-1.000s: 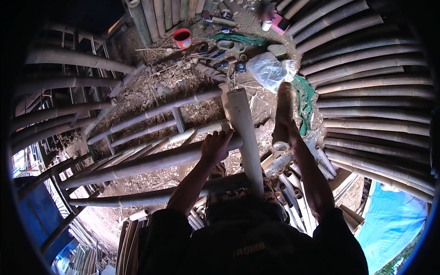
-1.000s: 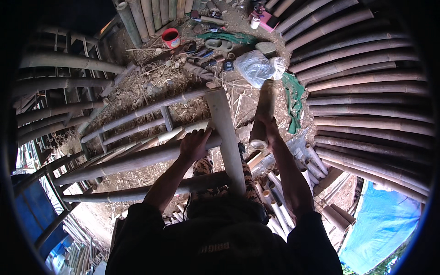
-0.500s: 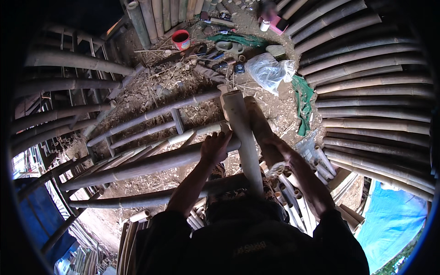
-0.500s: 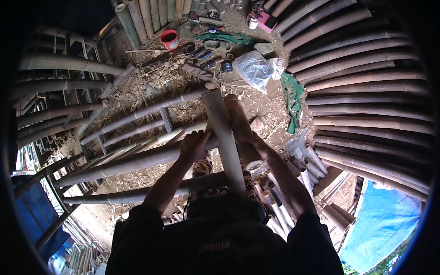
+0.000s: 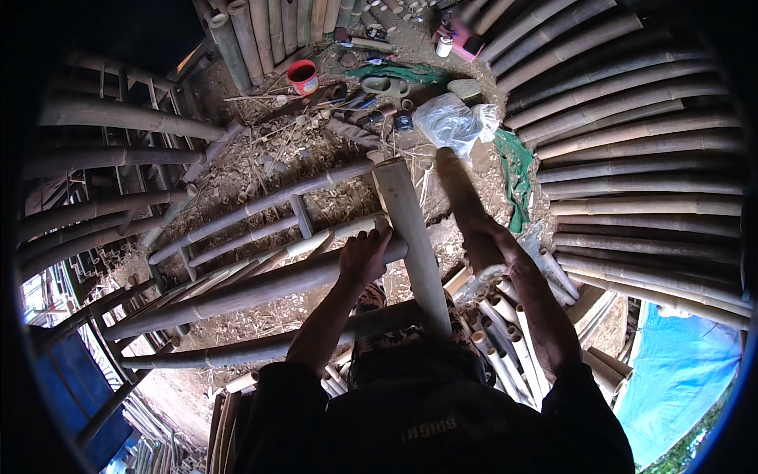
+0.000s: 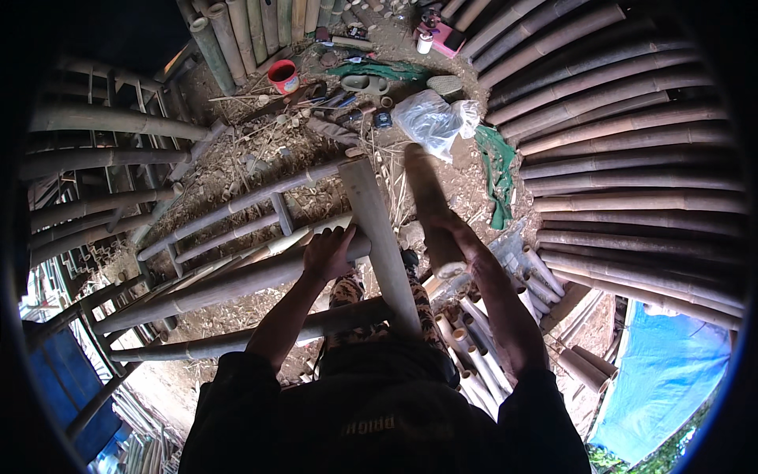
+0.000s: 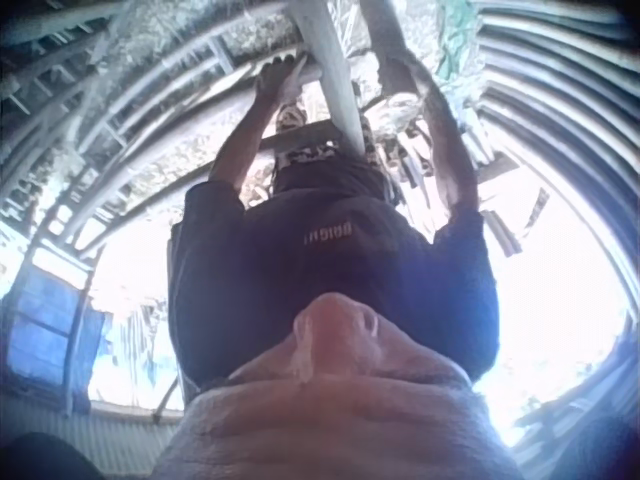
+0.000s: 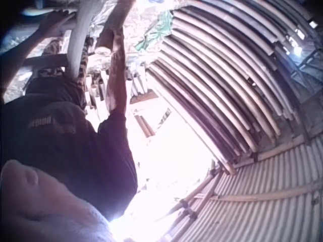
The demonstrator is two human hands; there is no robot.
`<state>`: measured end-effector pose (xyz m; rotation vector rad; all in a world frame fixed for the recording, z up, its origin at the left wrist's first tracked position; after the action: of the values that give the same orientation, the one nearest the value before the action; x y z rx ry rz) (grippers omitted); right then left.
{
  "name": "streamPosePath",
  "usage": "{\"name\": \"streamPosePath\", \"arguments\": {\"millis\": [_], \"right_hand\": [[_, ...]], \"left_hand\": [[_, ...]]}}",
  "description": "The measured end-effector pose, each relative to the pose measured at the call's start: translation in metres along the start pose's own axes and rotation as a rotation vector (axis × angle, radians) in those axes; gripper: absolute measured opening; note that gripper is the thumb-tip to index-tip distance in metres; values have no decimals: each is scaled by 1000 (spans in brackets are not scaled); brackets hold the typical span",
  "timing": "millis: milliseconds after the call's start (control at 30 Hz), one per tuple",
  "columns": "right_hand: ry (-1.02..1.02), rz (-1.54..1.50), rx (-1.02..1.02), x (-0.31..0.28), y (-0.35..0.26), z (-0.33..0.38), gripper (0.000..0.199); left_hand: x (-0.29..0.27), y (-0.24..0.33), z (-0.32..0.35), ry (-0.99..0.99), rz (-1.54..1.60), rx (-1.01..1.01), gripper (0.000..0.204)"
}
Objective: The person assembles a bamboo structure by fitting smaller bamboo pieces into the ends of larger bamboo poles. They repeatedly lift, rotate, and hammer the pieces into place to secure the joints.
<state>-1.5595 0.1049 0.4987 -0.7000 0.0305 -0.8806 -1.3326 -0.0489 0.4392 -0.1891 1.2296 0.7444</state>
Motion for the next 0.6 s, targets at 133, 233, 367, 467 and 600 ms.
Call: {"name": "streamPosePath", "arguments": {"millis": [133,233,367,467,600], "right_hand": [[54,70,-10,22,35,-1,67],[-71,120,40,21,32,17,74],[104,133,-46,-6,49,59,62],[238,-27,115,-76,85,102,55],[209,-67,361,-91,172,132,39]], "left_hand": [[2,1,-2,83,-3,28,80],[3,4,5,16,1,28,78],[-6,0,8,132,7,59,83],[-23,31,57,298,293,184,73],[58,49,120,-261,310,72,70]]}}
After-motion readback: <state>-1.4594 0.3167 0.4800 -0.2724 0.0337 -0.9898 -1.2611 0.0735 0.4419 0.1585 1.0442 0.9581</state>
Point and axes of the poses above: each hand's wrist, its own z-axis away from the middle knuckle, its own x-axis out of the palm, y = z × x, the point moved 5 cm from there along -z, towards the middle knuckle, and after that the axes turned 10 degrees about -x, right-handed, at the moved point
